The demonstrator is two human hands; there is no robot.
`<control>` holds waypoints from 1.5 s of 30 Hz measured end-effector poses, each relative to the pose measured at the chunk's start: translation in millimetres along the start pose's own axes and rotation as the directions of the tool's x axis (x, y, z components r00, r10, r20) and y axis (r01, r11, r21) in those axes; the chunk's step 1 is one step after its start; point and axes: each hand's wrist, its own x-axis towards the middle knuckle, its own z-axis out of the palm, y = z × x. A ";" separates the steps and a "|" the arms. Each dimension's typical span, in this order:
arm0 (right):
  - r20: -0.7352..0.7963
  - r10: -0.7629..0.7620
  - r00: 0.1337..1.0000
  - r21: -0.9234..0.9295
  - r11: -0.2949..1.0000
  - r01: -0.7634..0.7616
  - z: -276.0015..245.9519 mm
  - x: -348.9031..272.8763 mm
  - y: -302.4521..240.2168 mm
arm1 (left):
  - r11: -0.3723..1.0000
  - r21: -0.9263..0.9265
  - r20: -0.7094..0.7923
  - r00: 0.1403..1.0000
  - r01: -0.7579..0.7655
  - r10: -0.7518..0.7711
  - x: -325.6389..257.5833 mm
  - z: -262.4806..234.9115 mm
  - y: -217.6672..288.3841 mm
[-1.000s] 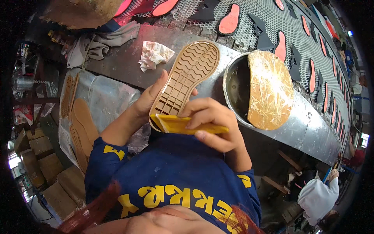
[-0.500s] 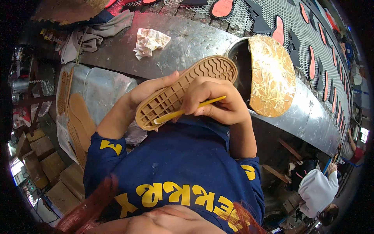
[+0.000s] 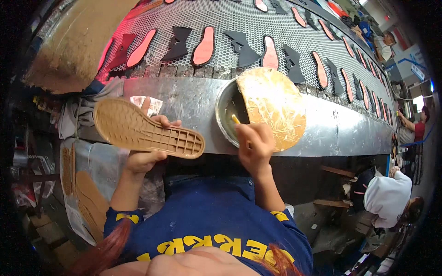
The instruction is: The person applies liquid adhesive to the bottom of shoe soles using a yellow brush. They repeatedly dip the brush into a container and spread the substance across the textured surface of the soles, handling them one at a time.
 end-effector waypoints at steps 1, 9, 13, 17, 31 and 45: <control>0.062 0.005 0.998 -0.070 0.998 -0.001 3.8 -3.2 0.4 | 0.996 0.093 -0.015 1.000 -0.003 0.004 -2.1 -4.2 -3.3; 0.086 0.204 0.975 0.085 0.974 -0.211 4.4 -15.4 -8.7 | 0.976 0.217 -0.003 1.000 -0.018 0.019 -11.4 0.8 14.7; 0.086 0.487 0.869 0.538 0.712 -0.452 -4.2 -23.0 3.1 | 0.922 0.361 0.009 0.989 -0.142 0.149 -10.8 3.7 5.6; -0.182 0.462 0.868 0.688 0.691 -0.223 2.1 -10.6 -12.8 | 0.834 0.520 0.027 0.979 -0.186 0.202 -10.5 14.8 1.3; -0.090 -0.119 0.989 0.449 0.882 0.147 12.6 0.8 -67.8 | 0.921 0.388 0.060 0.997 0.025 -0.052 -11.0 37.0 5.2; -0.018 -0.348 0.937 0.429 0.844 0.322 13.8 6.8 -94.4 | 0.801 0.450 0.145 0.917 -0.396 0.372 -7.0 22.2 -17.1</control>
